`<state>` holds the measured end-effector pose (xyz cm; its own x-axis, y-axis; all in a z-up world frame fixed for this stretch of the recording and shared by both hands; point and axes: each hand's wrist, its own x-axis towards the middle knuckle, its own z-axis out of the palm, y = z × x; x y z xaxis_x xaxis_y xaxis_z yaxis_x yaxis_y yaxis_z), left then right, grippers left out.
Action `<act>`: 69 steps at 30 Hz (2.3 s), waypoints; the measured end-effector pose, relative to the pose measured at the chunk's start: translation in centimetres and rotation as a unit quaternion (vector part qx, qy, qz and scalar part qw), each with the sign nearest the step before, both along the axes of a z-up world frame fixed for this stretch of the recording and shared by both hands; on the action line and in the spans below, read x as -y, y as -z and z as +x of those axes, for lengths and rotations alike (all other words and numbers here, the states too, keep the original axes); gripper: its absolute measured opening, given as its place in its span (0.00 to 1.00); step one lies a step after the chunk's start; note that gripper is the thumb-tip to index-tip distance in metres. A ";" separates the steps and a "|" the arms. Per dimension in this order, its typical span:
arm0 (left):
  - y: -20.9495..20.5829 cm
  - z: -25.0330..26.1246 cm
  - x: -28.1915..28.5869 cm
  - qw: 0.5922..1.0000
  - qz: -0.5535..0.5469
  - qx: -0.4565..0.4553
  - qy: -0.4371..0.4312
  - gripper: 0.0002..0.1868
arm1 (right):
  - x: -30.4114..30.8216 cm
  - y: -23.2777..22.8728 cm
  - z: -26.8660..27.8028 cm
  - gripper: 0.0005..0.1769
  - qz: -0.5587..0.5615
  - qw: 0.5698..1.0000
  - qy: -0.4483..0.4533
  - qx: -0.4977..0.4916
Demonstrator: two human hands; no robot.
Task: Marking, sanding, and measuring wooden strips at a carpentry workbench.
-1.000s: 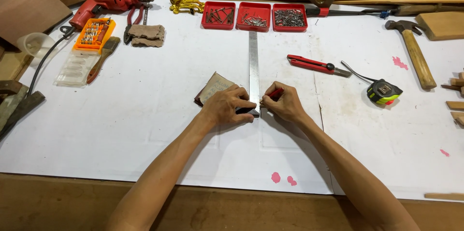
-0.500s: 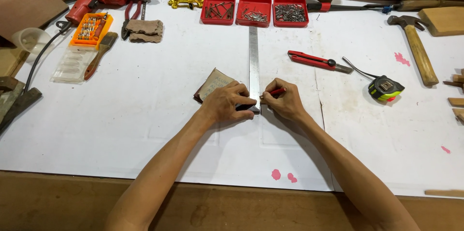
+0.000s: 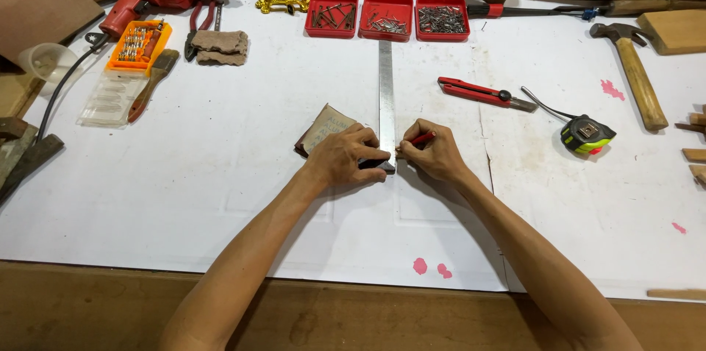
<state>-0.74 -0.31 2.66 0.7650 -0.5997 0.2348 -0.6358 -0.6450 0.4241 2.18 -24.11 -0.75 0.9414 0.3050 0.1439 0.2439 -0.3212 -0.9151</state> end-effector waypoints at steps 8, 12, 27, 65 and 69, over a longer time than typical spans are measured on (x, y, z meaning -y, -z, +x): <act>0.1 0.0 0.1 1.000 0.002 -0.005 -0.003 0.18 | 0.1 0.3 0.0 0.06 -0.006 1.000 -0.002 0.010; 0.1 -0.1 0.0 1.000 -0.004 0.000 -0.002 0.17 | 0.4 0.6 0.2 0.07 -0.039 0.998 -0.039 0.043; 0.8 0.4 0.0 1.000 -0.001 0.006 -0.005 0.18 | -0.1 0.2 0.0 0.07 -0.009 1.000 0.008 0.021; -0.3 -1.5 0.2 0.996 0.011 0.079 -0.034 0.21 | 0.5 -5.4 -3.1 0.12 -0.226 0.960 -0.052 -0.154; 0.2 -1.2 0.3 0.996 0.022 0.075 -0.039 0.22 | 1.2 -3.4 -2.4 0.06 -0.279 0.957 -0.067 -0.043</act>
<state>-1.94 -0.60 2.48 0.7682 -0.5520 0.3243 -0.6369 -0.7106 0.2990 -0.23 -25.29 2.64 0.8892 0.4310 -0.1532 0.2488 -0.7368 -0.6287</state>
